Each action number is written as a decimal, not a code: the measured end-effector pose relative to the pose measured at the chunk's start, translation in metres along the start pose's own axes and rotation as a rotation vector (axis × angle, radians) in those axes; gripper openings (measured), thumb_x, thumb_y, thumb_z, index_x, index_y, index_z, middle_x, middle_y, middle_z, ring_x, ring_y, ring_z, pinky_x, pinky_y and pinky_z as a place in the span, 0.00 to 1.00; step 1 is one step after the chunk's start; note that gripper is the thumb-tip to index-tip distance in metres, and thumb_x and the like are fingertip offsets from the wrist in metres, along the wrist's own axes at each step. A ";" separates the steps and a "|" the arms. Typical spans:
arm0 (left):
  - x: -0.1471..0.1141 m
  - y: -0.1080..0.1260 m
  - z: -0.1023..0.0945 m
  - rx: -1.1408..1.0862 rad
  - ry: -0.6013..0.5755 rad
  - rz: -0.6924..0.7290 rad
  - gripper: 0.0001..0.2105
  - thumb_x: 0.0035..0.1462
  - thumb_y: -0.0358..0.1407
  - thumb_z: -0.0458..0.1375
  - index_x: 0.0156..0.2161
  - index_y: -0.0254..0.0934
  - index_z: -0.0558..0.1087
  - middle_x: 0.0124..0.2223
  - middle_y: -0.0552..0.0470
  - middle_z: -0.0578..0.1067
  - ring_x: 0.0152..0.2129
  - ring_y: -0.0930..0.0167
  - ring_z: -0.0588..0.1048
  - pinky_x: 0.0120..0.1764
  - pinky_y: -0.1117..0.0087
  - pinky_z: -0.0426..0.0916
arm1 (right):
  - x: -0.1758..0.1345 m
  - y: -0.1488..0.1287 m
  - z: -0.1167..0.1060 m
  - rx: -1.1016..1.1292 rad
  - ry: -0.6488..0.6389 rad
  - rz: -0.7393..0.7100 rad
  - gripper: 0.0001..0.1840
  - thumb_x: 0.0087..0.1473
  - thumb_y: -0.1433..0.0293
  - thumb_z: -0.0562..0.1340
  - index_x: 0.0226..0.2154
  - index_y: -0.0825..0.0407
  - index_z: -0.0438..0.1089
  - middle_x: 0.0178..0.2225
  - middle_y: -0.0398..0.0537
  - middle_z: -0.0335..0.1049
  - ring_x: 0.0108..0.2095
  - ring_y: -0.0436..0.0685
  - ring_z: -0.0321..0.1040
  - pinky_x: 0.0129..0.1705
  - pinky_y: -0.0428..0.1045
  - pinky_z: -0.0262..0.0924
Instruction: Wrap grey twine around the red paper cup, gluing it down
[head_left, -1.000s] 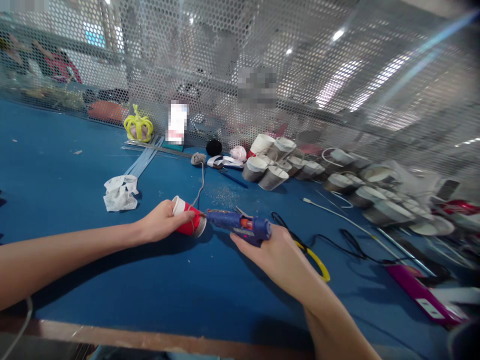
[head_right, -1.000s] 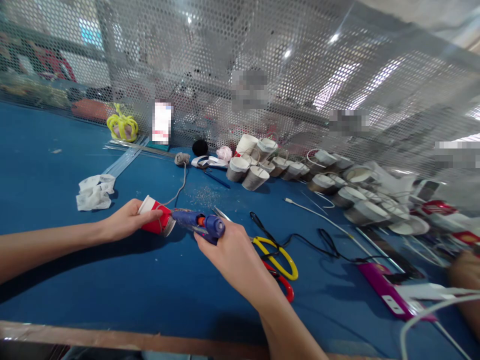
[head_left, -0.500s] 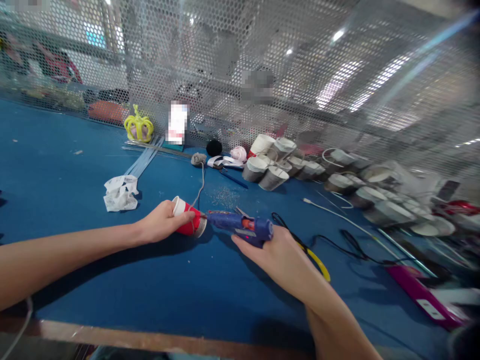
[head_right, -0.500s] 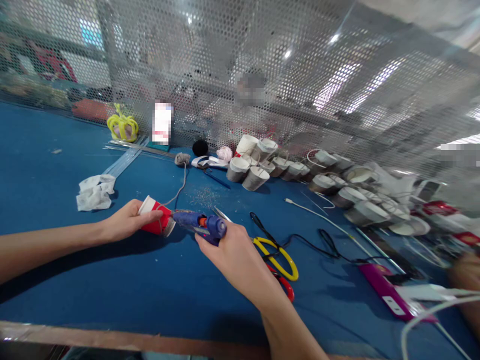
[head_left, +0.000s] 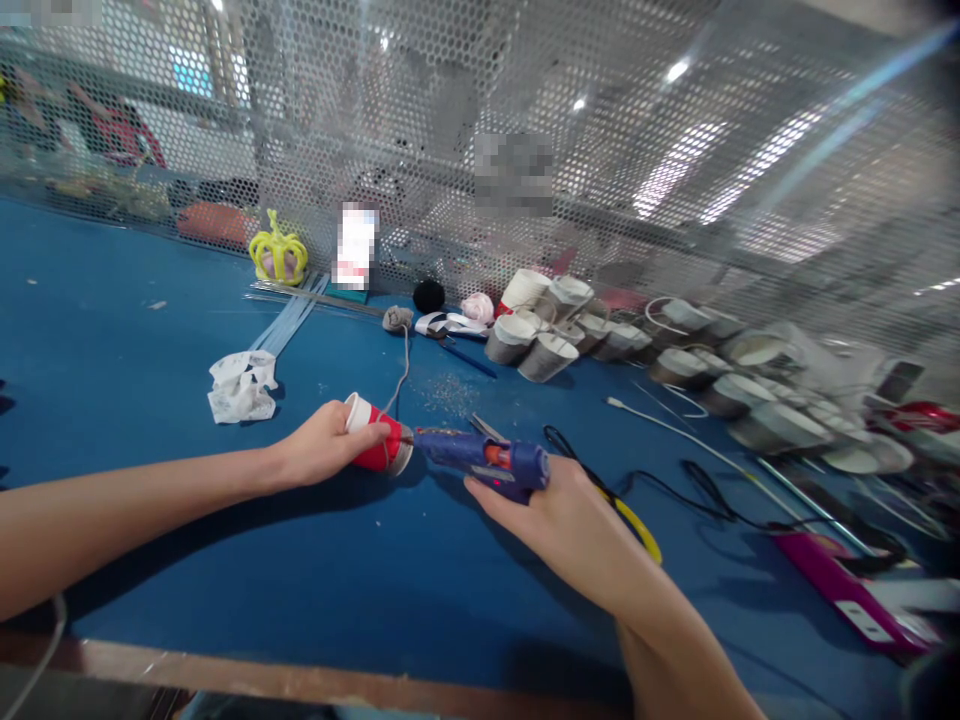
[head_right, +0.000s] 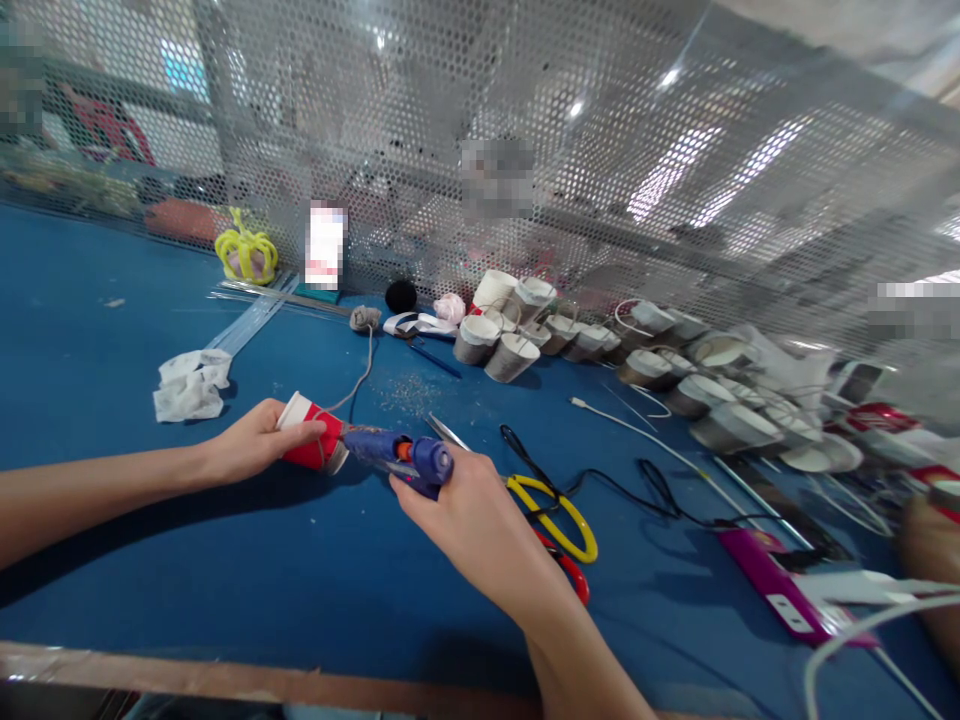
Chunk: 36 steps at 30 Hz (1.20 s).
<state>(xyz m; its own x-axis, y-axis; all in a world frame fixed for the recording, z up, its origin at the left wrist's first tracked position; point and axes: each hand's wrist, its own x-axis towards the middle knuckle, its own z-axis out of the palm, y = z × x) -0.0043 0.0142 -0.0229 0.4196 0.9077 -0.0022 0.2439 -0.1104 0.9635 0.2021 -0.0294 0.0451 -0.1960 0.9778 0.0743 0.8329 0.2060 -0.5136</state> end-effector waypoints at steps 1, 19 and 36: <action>0.000 0.000 0.000 0.000 0.005 -0.002 0.18 0.51 0.44 0.49 0.27 0.29 0.72 0.22 0.53 0.69 0.20 0.75 0.64 0.25 0.75 0.59 | 0.000 0.000 0.000 -0.003 0.001 -0.003 0.09 0.43 0.65 0.58 0.19 0.53 0.61 0.15 0.37 0.57 0.17 0.46 0.49 0.17 0.41 0.50; 0.001 0.000 0.000 -0.050 0.014 -0.035 0.18 0.50 0.44 0.50 0.28 0.28 0.74 0.23 0.51 0.73 0.21 0.73 0.68 0.25 0.75 0.60 | -0.003 0.003 0.002 -0.081 0.042 -0.075 0.08 0.44 0.66 0.57 0.20 0.53 0.66 0.16 0.38 0.61 0.17 0.47 0.54 0.18 0.42 0.52; 0.002 0.001 0.000 -0.112 0.010 -0.050 0.16 0.50 0.42 0.50 0.29 0.30 0.75 0.24 0.51 0.74 0.21 0.74 0.68 0.25 0.76 0.60 | -0.006 0.006 0.002 -0.102 -0.029 -0.134 0.07 0.48 0.68 0.54 0.23 0.52 0.64 0.20 0.41 0.63 0.21 0.49 0.57 0.23 0.44 0.53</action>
<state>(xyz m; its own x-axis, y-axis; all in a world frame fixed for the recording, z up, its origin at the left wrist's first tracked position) -0.0028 0.0161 -0.0216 0.4008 0.9149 -0.0492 0.1648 -0.0192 0.9861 0.2068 -0.0343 0.0398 -0.3224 0.9401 0.1108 0.8462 0.3387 -0.4113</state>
